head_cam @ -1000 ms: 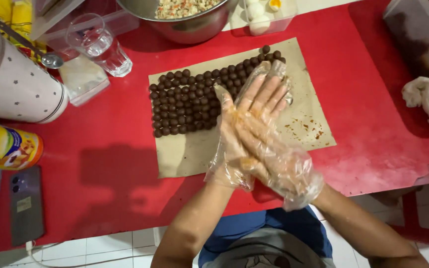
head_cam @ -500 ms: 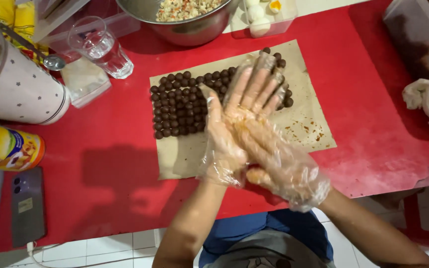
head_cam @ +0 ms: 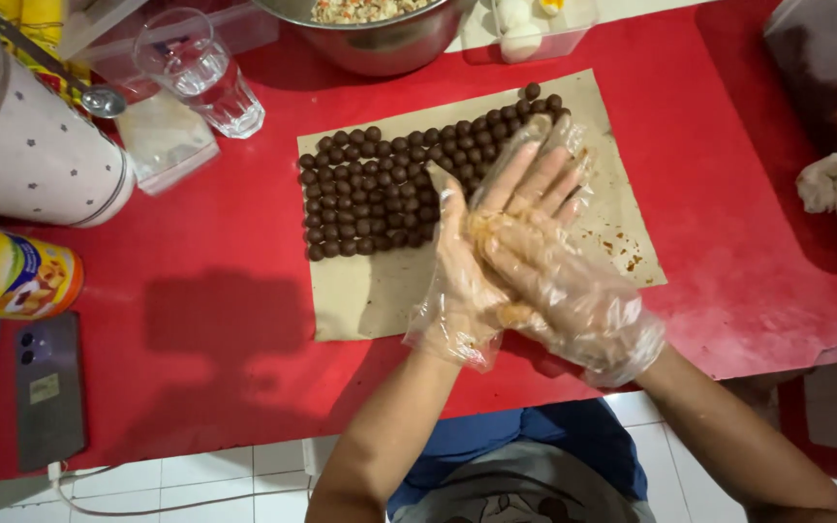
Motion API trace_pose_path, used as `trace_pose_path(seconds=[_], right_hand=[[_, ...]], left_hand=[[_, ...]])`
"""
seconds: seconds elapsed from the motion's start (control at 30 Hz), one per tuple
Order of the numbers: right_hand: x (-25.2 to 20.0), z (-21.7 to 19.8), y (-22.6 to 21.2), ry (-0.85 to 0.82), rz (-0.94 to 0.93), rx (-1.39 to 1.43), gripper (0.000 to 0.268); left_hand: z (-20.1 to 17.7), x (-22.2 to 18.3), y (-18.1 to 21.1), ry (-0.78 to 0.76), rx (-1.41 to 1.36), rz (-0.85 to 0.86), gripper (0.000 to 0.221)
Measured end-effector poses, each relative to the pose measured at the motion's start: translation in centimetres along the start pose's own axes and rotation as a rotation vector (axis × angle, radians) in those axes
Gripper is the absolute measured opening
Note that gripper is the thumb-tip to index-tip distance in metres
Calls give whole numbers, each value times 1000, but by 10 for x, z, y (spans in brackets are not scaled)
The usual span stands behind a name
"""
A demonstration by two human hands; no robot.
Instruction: Rolling small portions of food mixture into uniform balls by hand
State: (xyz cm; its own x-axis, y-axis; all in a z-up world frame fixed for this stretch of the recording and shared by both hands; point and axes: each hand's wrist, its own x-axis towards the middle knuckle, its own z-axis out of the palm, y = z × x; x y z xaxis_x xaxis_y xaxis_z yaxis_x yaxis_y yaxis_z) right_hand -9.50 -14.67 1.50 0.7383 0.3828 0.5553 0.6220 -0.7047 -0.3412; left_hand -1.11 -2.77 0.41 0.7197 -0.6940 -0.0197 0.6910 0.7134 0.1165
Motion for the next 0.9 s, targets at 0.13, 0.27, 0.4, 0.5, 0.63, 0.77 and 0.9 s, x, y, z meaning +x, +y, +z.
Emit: trace_pose_path(seconds=[0.13, 0.27, 0.4, 0.5, 0.63, 0.77, 0.9], right_hand=[[-4, 20, -5, -94, -190, -32, 62], [-15, 32, 8, -190, 50, -126, 81], [5, 10, -2, 6, -101, 13, 72], [-2, 17, -7, 3, -289, -30, 69], [-5, 24, -8, -11, -157, 16, 78], [-3, 21, -6, -15, -230, 2, 71], [-5, 14, -8, -20, -259, -15, 66]], left_hand=[[19, -9, 8, -122, 14, 74, 87], [-7, 3, -4, -42, -117, -68, 91], [22, 0, 13, -72, 21, 14, 100], [13, -5, 12, 83, -7, 105, 85], [4, 0, 0, -33, -63, -2, 95], [18, -10, -11, 143, 96, 167, 77], [17, -9, 4, 77, -24, 31, 86]])
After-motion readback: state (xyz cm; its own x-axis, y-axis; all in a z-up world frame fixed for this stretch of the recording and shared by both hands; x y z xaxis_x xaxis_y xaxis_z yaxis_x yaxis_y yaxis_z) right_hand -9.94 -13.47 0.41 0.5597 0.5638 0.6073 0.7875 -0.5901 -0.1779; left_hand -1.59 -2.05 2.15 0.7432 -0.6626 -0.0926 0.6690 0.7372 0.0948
